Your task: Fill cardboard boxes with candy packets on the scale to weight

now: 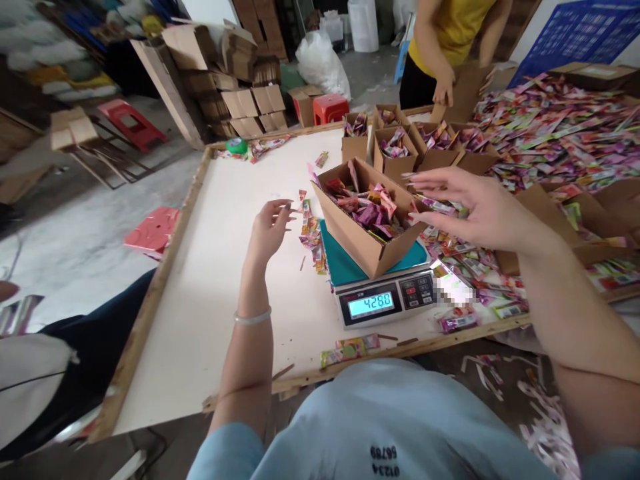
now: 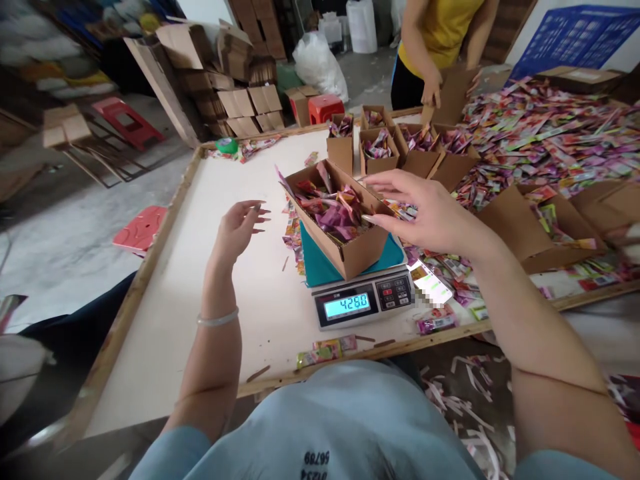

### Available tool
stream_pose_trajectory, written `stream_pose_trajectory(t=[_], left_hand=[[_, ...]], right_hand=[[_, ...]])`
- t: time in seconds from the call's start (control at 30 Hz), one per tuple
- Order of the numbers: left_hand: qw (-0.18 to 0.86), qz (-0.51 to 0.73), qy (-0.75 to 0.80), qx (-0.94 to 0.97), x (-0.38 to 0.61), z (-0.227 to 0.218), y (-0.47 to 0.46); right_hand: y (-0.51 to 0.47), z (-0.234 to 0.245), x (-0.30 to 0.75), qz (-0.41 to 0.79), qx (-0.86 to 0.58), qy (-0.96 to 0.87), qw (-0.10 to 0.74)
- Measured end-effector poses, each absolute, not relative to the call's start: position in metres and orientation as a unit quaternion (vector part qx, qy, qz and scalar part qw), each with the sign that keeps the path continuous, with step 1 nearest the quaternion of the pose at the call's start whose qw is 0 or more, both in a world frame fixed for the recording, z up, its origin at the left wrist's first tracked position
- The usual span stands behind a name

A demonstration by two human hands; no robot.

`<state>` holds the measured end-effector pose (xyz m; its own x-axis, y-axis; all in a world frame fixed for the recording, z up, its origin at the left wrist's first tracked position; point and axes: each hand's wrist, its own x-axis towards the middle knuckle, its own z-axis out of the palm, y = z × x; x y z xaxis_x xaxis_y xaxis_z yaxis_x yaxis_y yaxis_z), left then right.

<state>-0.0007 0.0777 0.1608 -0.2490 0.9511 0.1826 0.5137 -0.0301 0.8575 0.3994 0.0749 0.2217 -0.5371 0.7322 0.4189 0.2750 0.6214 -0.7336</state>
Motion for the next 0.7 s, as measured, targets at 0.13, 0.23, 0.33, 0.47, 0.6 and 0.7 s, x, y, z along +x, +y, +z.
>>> stream_pose_trajectory(t=[0.13, 0.23, 0.33, 0.47, 0.6, 0.7], left_hand=[[0.245, 0.456, 0.646, 0.561, 0.006, 0.162, 0.083], [0.239, 0.461, 0.64, 0.566, 0.012, 0.165, 0.083], [0.234, 0.461, 0.638, 0.57, 0.012, 0.167, 0.078], [0.229, 0.465, 0.646, 0.56, 0.002, 0.168, 0.073], [0.214, 0.476, 0.648, 0.555, -0.002, 0.165, 0.077], [0.213, 0.482, 0.639, 0.56, 0.0, 0.164, 0.081]], right_hand=[[0.097, 0.229, 0.358, 0.271, -0.294, -0.884, 0.241], [0.118, 0.226, 0.315, 0.182, -0.285, -0.936, 0.098], [0.131, 0.222, 0.294, 0.103, -0.302, -0.947, 0.041], [0.139, 0.224, 0.307, 0.127, -0.28, -0.943, 0.125], [0.143, 0.225, 0.325, 0.177, -0.252, -0.927, 0.213], [0.144, 0.222, 0.326, 0.194, -0.265, -0.911, 0.248]])
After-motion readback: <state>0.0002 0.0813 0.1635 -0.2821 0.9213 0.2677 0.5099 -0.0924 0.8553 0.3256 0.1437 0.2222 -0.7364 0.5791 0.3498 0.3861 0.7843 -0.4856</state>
